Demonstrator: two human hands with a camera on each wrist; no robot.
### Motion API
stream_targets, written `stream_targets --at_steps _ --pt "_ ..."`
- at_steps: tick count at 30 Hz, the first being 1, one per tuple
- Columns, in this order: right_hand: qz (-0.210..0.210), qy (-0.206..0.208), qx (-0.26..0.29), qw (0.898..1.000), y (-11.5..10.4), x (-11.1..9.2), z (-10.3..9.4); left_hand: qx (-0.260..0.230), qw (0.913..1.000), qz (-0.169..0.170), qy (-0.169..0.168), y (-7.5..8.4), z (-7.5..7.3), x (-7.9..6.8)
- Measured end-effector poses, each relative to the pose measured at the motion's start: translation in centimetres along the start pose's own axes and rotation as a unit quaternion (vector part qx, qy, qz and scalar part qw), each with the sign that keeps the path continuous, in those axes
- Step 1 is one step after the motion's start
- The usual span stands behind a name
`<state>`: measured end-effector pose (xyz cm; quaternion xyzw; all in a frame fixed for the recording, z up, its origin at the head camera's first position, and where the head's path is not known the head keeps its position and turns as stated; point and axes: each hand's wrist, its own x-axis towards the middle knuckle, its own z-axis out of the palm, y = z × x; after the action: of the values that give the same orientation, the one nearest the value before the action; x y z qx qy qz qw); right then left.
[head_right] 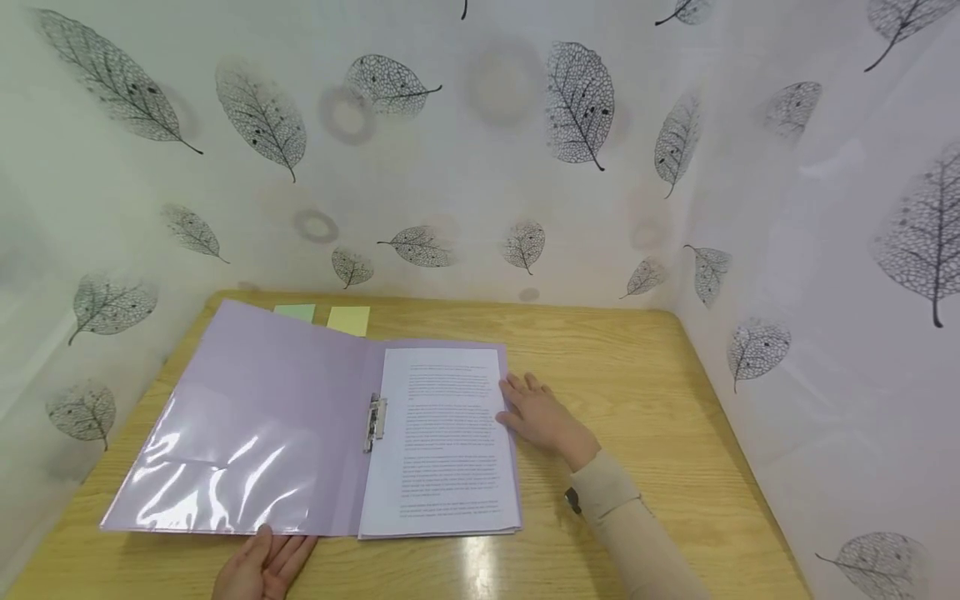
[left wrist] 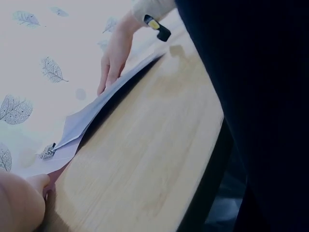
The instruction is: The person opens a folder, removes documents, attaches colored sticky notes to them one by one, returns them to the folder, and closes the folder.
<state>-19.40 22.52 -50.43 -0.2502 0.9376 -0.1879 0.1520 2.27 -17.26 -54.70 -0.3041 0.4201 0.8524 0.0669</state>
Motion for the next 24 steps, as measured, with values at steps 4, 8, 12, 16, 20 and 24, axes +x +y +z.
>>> stream_targets --at_steps 4,8,12,16,20,24 --pt "0.001 0.001 0.001 1.000 -0.1 0.0 -0.1 0.064 0.9976 0.022 0.014 -0.1 0.4 -0.3" --pt "0.000 0.000 0.000 1.000 -0.1 0.1 -0.1 0.128 0.9888 0.069 0.034 -0.3 0.8 -1.0" --pt "0.000 0.001 -0.001 1.000 -0.1 0.0 -0.1 0.157 0.9814 0.100 0.047 -0.3 1.1 -1.4" --pt "0.001 0.001 -0.001 1.000 -0.2 -0.1 -0.1 0.176 0.9766 0.113 0.048 -0.3 1.4 -1.8" --pt "0.004 -0.002 -0.001 1.000 -0.2 0.0 -0.1 0.176 0.9799 0.091 0.021 -0.1 1.2 -1.8" --pt "0.004 -0.005 -0.005 1.000 -0.1 0.0 0.0 0.160 0.9860 0.015 -0.043 0.1 1.3 -2.2"
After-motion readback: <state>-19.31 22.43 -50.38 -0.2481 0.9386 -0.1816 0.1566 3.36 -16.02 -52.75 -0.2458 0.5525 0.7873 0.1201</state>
